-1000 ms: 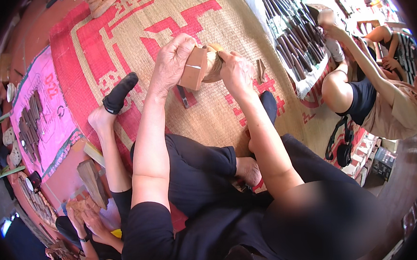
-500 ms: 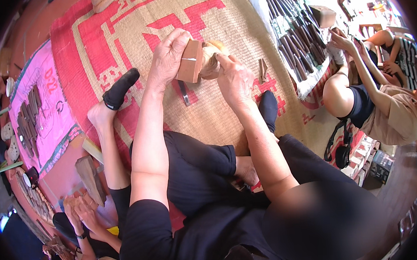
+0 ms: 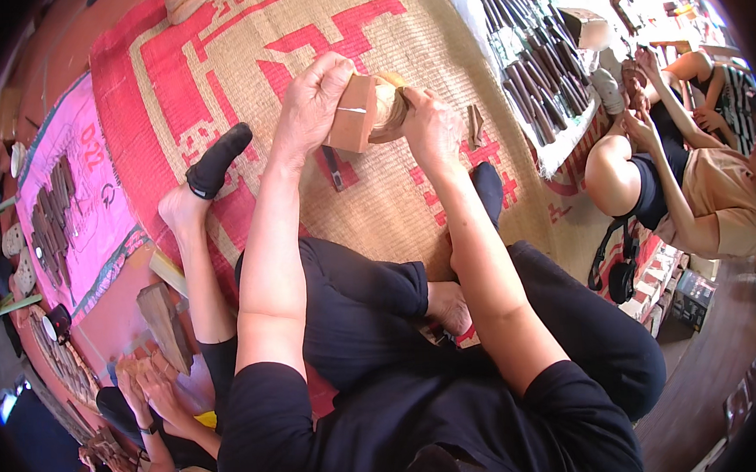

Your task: The person sits on a mat and carves a small wooden block using a knife. They hold the wood in their left hand and use the knife in their right hand to shave off pieces, occasionally turning the block to work on different sides.

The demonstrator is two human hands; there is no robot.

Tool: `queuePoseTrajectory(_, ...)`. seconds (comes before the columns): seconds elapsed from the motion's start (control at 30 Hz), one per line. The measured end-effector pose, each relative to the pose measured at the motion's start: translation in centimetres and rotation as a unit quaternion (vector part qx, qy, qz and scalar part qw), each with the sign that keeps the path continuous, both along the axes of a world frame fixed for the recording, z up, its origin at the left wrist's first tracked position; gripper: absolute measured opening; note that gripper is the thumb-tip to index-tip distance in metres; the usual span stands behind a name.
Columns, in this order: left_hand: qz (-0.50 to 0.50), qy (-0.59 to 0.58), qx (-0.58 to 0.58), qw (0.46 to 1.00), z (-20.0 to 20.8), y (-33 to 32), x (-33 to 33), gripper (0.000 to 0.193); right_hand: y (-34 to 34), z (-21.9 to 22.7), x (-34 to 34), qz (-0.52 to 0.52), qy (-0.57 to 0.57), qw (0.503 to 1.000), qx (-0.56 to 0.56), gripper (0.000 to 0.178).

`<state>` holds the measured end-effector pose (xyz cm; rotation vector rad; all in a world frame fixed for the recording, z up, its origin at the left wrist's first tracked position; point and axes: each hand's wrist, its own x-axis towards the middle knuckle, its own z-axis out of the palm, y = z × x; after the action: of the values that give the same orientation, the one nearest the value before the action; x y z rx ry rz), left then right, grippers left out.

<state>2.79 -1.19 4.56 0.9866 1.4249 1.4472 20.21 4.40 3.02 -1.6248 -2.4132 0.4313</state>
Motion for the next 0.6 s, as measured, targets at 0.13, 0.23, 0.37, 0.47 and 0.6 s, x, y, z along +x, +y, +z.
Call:
queuePoseTrajectory(0.13, 0.010, -0.011, -0.005, 1.000, -0.3, 0.3, -0.1, 0.037, -1.2, 0.2, 0.0, 0.012, -0.034, 0.999, 0.012, 0.026)
queuePoseTrajectory(0.23, 0.041, -0.069, -0.017, 0.997, -0.9, 0.3, -0.6, 0.035, -4.7, -0.1, -0.6, 0.038, 0.032, 0.998, 0.048, 0.029)
queuePoseTrajectory(0.37, 0.027, -0.081, -0.010, 0.996, -1.0, 0.4, -0.6, 0.036, -2.3, -2.0, 0.4, 0.033, 0.014, 0.991, 0.128, 0.024)
queuePoseTrajectory(0.47, 0.042, -0.060, -0.018, 0.997, -1.0, 0.6, -0.4, 0.039, -1.5, -1.9, 0.4, 0.034, -0.013, 0.996, 0.081, 0.023)
queuePoseTrajectory(0.6, 0.073, -0.087, -0.028, 0.993, -2.4, 0.5, -1.7, 0.049, -4.9, -0.5, -1.5, 0.066, 0.044, 0.991, 0.110, 0.026)
